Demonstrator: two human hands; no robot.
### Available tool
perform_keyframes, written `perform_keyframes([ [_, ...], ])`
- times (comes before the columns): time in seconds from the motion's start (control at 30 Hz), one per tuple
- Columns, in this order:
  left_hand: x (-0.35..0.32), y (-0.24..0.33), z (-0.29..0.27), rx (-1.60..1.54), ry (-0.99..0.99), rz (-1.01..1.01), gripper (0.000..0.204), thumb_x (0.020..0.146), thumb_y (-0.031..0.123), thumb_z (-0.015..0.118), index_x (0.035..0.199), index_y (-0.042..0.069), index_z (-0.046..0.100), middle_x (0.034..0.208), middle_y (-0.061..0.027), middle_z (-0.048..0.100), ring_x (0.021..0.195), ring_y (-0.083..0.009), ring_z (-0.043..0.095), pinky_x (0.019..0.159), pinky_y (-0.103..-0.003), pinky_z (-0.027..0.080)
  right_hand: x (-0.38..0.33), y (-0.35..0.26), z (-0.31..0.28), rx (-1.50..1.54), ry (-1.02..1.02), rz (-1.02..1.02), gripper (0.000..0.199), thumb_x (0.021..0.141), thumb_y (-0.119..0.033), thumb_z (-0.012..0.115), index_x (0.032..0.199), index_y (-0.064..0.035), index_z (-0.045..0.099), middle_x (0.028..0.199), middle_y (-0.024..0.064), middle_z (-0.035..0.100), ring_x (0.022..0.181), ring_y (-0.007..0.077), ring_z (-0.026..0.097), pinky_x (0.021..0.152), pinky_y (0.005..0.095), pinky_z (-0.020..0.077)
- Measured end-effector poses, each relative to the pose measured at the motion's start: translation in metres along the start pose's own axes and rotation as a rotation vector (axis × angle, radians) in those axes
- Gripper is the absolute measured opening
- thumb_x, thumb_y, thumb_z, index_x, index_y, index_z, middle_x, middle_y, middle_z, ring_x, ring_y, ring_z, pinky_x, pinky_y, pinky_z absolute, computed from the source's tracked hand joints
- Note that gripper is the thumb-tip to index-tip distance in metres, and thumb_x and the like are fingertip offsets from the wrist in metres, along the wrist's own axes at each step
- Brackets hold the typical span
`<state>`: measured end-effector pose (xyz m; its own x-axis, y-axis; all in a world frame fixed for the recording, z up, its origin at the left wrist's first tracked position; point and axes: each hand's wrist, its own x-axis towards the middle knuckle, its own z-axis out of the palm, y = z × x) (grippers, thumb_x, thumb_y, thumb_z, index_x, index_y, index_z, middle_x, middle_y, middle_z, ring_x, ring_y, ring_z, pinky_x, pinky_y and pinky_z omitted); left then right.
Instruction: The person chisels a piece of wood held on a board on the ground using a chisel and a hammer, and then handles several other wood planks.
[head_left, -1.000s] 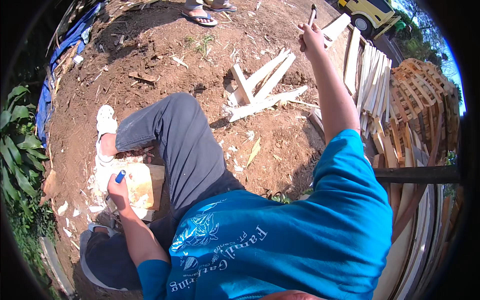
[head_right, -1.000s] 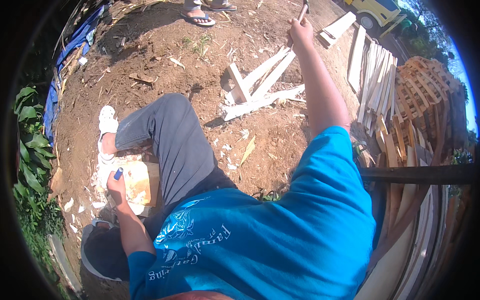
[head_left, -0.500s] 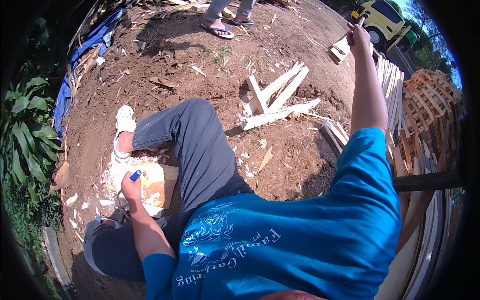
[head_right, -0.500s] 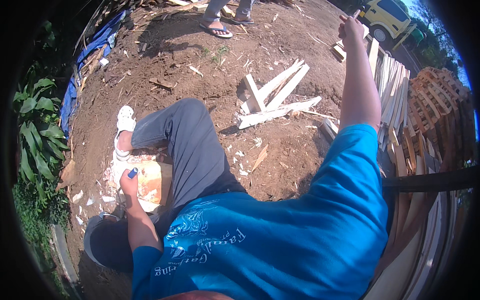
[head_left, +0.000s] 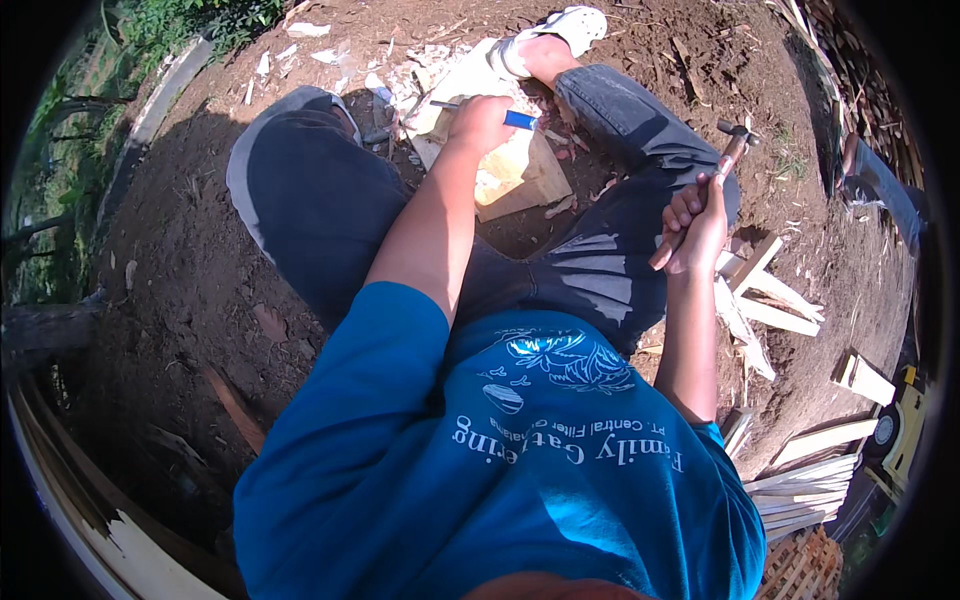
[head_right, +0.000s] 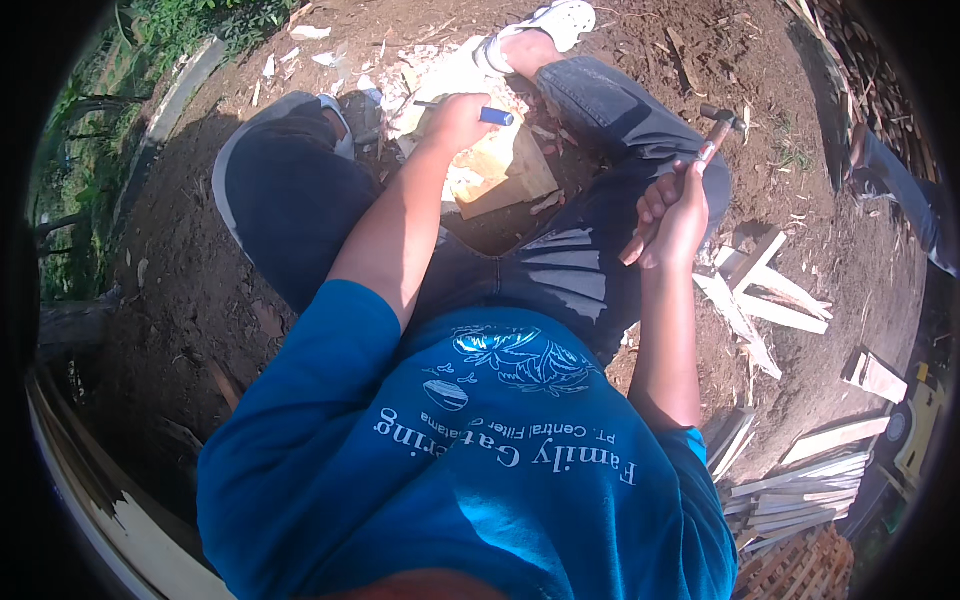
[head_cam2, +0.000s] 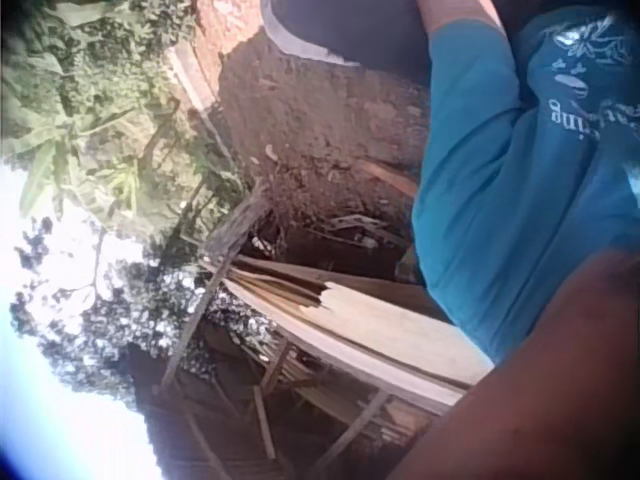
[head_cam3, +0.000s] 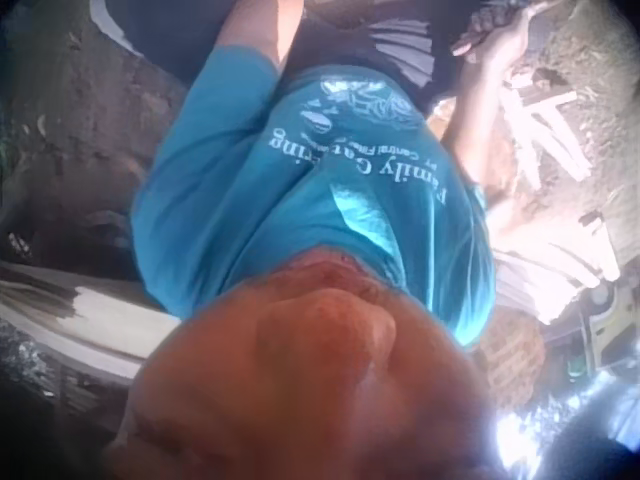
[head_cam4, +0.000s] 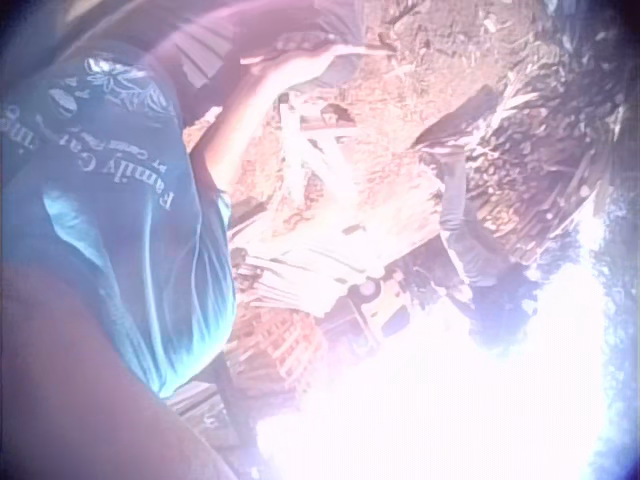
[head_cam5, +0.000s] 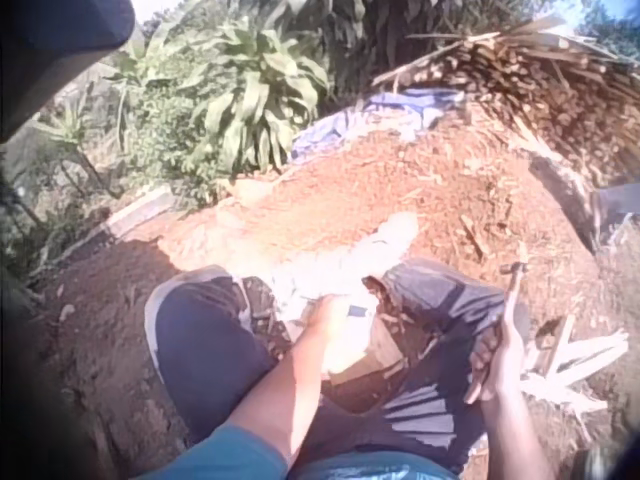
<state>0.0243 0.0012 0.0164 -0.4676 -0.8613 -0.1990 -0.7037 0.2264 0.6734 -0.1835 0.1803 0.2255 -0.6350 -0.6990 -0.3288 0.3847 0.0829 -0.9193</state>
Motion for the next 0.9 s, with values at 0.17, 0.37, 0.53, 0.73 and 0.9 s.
perform_keyframes([
  [0.17, 0.012, 0.002, 0.008, -0.074, 0.022, -0.014, 0.021, 0.081, 0.023, 0.073, 0.1, 0.013, 0.071, 0.095, -0.0152, 0.072, 0.094, -0.0352, 0.069, 0.083, -0.046, 0.054, -0.016, 0.094, 0.054, -0.077, -0.13, 0.088, 0.032, 0.109, -0.038, 0.045, 0.09, -0.0121, 0.046, 0.061, -0.0035, 0.037, 0.047, 0.0093, 0.039, 0.044, 0.0272, 0.0382],
  [0.37, 0.027, -0.005, 0.021, -0.055, 0.068, 0.063, 0.023, 0.08, 0.02, 0.073, 0.101, 0.012, 0.071, 0.091, -0.0147, 0.072, 0.088, -0.0349, 0.07, 0.079, -0.043, 0.056, 0.004, 0.126, 0.046, -0.147, -0.233, 0.236, 0.027, 0.11, -0.033, 0.041, 0.097, -0.0105, 0.047, 0.064, -0.0008, 0.041, 0.049, 0.0099, 0.041, 0.046, 0.0269, 0.0408],
  [0.53, 0.035, -0.027, 0.038, -0.073, 0.162, 0.185, 0.035, 0.08, 0.029, 0.077, 0.112, 0.017, 0.071, 0.104, -0.011, 0.073, 0.099, -0.0311, 0.069, 0.088, -0.039, 0.056, 0.004, 0.141, 0.056, -0.332, -0.231, 0.304, 0.03, 0.11, -0.034, 0.041, 0.098, -0.0072, 0.048, 0.065, -0.0007, 0.043, 0.048, 0.0104, 0.043, 0.045, 0.0281, 0.0426],
  [0.73, 0.042, -0.044, 0.049, -0.11, 0.206, 0.405, 0.036, 0.08, 0.018, 0.073, 0.115, 0.011, 0.071, 0.114, -0.008, 0.072, 0.103, -0.0269, 0.068, 0.091, -0.038, 0.055, 0.01, 0.136, 0.054, -0.132, -0.104, 0.148, 0.034, 0.11, -0.037, 0.039, 0.098, -0.0074, 0.051, 0.062, -0.0021, 0.044, 0.045, 0.009, 0.041, 0.042, 0.0269, 0.0426],
  [0.9, 0.039, -0.05, 0.047, 0.22, 0.326, 0.478, 0.032, 0.081, 0.013, 0.068, 0.113, 0.011, 0.071, 0.106, -0.0081, 0.072, 0.098, -0.0295, 0.069, 0.087, -0.038, 0.056, 0.01, 0.128, 0.052, -0.213, -0.218, 0.21, 0.03, 0.11, -0.035, 0.04, 0.097, -0.009, 0.048, 0.063, -0.0016, 0.043, 0.047, 0.0089, 0.041, 0.043, 0.025, 0.0393],
])
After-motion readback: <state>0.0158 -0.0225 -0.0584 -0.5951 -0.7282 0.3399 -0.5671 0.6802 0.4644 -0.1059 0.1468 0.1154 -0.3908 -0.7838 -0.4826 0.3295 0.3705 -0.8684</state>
